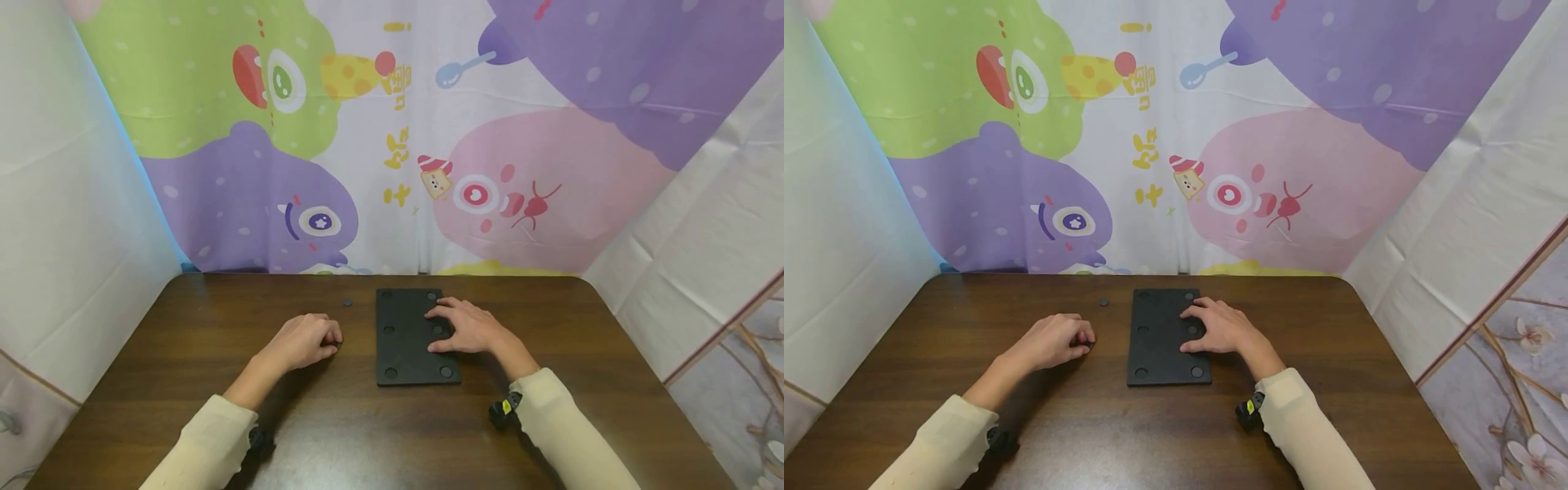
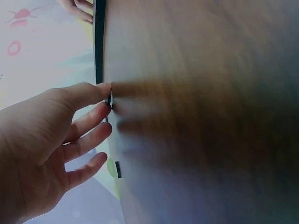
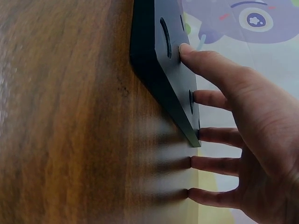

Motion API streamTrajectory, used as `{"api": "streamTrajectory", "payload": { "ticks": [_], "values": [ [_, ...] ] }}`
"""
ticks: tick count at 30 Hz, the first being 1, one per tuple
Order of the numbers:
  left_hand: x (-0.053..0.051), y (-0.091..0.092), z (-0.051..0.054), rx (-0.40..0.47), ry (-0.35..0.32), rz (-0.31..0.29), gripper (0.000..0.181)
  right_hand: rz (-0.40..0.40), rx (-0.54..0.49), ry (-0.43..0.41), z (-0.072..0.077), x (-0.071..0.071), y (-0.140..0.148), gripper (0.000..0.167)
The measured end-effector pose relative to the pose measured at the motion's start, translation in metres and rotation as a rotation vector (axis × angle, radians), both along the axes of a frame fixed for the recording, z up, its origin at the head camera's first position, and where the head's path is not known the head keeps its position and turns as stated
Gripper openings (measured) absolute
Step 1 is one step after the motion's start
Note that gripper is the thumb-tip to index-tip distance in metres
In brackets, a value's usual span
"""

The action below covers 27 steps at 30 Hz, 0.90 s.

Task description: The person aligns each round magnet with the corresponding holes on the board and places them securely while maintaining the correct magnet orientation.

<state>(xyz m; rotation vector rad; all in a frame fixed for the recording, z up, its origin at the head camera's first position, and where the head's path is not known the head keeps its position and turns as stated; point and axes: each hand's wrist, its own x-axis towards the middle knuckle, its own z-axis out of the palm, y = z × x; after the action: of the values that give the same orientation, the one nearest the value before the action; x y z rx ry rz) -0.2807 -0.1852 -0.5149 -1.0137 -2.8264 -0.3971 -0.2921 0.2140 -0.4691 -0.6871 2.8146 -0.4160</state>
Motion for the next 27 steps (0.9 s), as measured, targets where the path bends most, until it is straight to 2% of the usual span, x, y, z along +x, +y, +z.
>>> {"api": "streamTrajectory", "payload": {
  "ticks": [2, 3, 4, 5, 6, 11, 13, 15, 20, 22, 25, 27],
  "values": [
    [0.005, 0.002, 0.007, 0.006, -0.006, 0.006, 0.010, 0.003, -0.002, 0.001, 0.000, 0.000, 0.000, 0.074],
    [0.010, 0.004, 0.015, 0.002, -0.026, 0.021, 0.010, 0.004, -0.004, 0.001, 0.000, 0.000, 0.000, 0.074],
    [0.010, 0.004, 0.015, 0.005, -0.025, 0.020, 0.010, 0.004, -0.006, 0.000, 0.000, 0.000, 0.000, 0.074],
    [0.006, 0.003, 0.008, 0.007, -0.004, 0.018, 0.009, 0.004, -0.007, -0.001, 0.000, 0.001, 0.000, 0.074],
    [0.010, 0.005, 0.013, -0.004, -0.015, 0.041, 0.011, 0.003, -0.008, -0.001, 0.000, 0.001, 0.000, 0.074],
    [-0.011, -0.002, -0.019, 0.026, 0.012, 0.042, 0.015, -0.002, -0.007, 0.002, 0.000, 0.000, 0.000, 0.073],
    [-0.010, -0.001, -0.017, 0.026, -0.008, 0.044, 0.016, -0.002, -0.007, 0.002, 0.000, 0.000, 0.000, 0.073],
    [-0.012, -0.002, -0.020, 0.015, 0.022, 0.027, 0.015, -0.001, -0.009, 0.003, 0.000, 0.000, 0.000, 0.073],
    [0.004, 0.005, 0.004, 0.025, 0.027, 0.023, 0.014, 0.000, -0.013, 0.004, 0.000, -0.001, -0.001, 0.073],
    [0.015, 0.011, 0.024, 0.017, -0.006, 0.043, 0.014, 0.000, -0.011, 0.005, 0.001, -0.001, -0.001, 0.073],
    [0.022, 0.017, 0.037, -0.003, -0.037, 0.068, 0.012, 0.000, -0.008, 0.003, 0.000, 0.000, -0.001, 0.073],
    [0.023, 0.018, 0.041, -0.021, -0.042, 0.081, 0.011, -0.001, -0.007, 0.000, 0.000, 0.000, -0.001, 0.073]
  ]
}}
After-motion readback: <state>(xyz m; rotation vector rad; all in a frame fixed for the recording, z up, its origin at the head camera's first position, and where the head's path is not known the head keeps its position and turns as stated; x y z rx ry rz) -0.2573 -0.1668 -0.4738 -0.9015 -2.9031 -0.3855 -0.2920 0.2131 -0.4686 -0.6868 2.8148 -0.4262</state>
